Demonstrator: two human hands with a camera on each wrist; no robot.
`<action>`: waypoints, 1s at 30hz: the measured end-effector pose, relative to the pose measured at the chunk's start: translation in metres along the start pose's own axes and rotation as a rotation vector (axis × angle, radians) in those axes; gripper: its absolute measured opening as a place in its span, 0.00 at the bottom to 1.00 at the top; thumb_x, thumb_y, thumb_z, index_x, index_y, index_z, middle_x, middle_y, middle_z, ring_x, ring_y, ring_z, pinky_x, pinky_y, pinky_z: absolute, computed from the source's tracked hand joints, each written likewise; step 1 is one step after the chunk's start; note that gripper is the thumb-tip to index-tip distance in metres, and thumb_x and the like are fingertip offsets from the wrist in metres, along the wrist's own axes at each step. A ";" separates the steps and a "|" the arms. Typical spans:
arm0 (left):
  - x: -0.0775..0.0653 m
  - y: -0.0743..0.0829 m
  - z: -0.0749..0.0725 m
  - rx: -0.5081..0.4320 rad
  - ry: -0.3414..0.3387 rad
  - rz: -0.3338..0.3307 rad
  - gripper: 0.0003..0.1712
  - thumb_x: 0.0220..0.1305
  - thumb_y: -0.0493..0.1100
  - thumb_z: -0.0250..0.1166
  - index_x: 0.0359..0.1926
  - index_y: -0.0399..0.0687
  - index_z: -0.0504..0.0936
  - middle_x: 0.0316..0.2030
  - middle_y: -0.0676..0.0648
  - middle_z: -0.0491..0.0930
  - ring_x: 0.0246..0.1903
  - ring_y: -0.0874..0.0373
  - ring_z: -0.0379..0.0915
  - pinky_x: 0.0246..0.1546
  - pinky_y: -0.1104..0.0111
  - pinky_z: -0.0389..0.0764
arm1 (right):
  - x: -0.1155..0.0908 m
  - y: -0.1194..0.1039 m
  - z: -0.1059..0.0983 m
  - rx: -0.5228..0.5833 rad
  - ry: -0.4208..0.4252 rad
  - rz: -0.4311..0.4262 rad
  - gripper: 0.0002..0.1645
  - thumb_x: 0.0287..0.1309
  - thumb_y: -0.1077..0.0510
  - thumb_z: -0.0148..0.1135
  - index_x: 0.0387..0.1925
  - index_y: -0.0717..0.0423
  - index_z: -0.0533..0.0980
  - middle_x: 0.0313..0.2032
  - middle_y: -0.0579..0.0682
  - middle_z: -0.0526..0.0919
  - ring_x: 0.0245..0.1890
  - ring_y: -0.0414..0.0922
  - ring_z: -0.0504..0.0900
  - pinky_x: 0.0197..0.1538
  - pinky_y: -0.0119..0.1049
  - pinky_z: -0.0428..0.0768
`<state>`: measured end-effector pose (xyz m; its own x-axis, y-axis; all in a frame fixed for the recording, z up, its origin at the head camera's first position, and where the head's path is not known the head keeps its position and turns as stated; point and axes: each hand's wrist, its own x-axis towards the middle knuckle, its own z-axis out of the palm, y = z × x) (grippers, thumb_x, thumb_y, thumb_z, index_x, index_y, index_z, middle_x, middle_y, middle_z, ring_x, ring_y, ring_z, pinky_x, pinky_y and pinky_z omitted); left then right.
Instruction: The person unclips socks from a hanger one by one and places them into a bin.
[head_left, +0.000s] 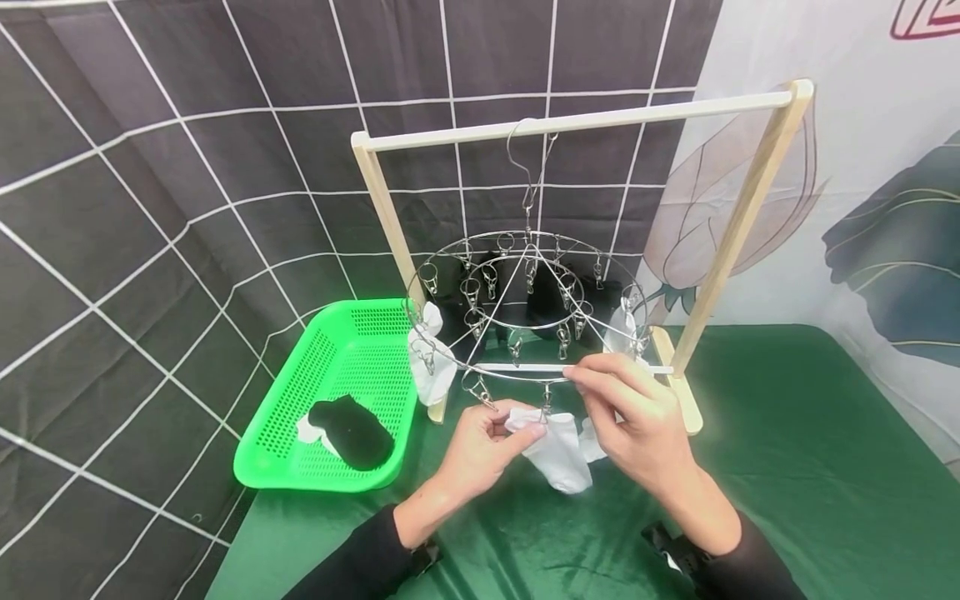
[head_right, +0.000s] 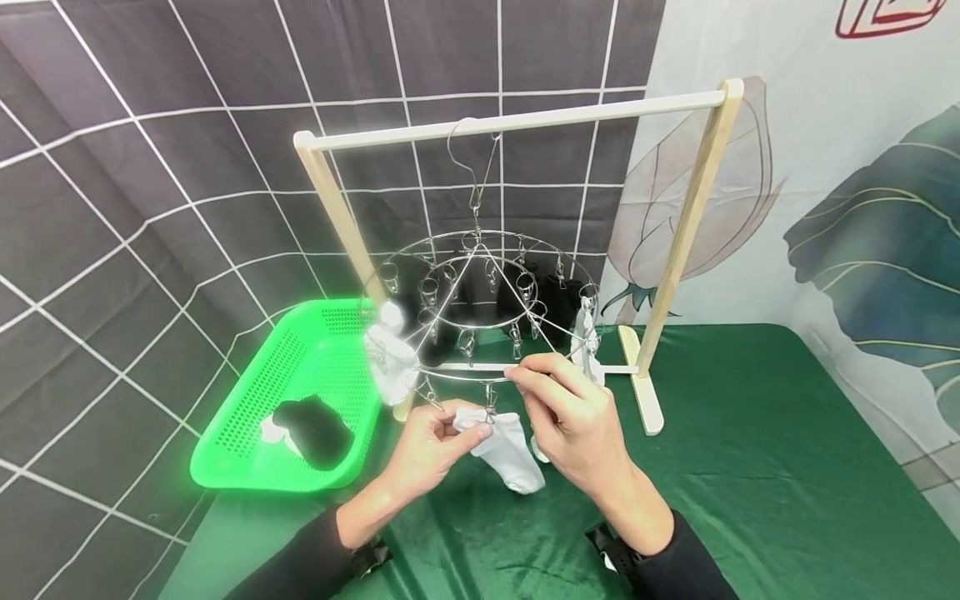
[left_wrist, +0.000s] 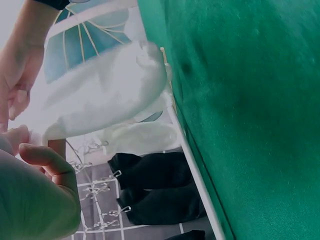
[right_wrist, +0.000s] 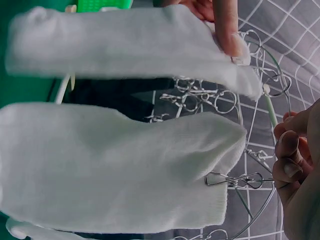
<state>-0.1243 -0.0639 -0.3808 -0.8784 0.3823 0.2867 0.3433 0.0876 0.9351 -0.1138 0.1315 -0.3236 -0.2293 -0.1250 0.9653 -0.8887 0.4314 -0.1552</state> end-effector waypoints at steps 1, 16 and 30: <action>0.000 0.002 0.000 0.008 0.005 -0.002 0.09 0.58 0.36 0.68 0.41 0.41 0.85 0.35 0.47 0.85 0.31 0.62 0.80 0.31 0.67 0.82 | 0.000 0.000 0.000 -0.001 -0.003 0.002 0.11 0.50 0.72 0.57 0.34 0.65 0.83 0.32 0.57 0.82 0.29 0.48 0.77 0.33 0.26 0.74; -0.001 0.000 0.003 -0.049 0.021 0.057 0.06 0.57 0.33 0.68 0.37 0.38 0.84 0.31 0.44 0.84 0.26 0.64 0.78 0.25 0.70 0.80 | -0.001 -0.002 0.003 -0.050 0.118 -0.008 0.07 0.52 0.63 0.65 0.29 0.66 0.83 0.29 0.59 0.80 0.16 0.37 0.66 0.20 0.21 0.64; 0.002 -0.005 0.005 -0.054 0.003 0.112 0.05 0.58 0.33 0.66 0.37 0.37 0.84 0.31 0.42 0.84 0.28 0.64 0.79 0.26 0.67 0.82 | -0.024 0.002 0.017 0.040 -0.077 0.050 0.11 0.48 0.66 0.70 0.38 0.60 0.83 0.33 0.54 0.84 0.19 0.36 0.73 0.22 0.21 0.70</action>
<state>-0.1259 -0.0592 -0.3861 -0.8367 0.3841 0.3904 0.4208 -0.0055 0.9071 -0.1170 0.1202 -0.3504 -0.3023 -0.1732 0.9373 -0.8902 0.4029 -0.2126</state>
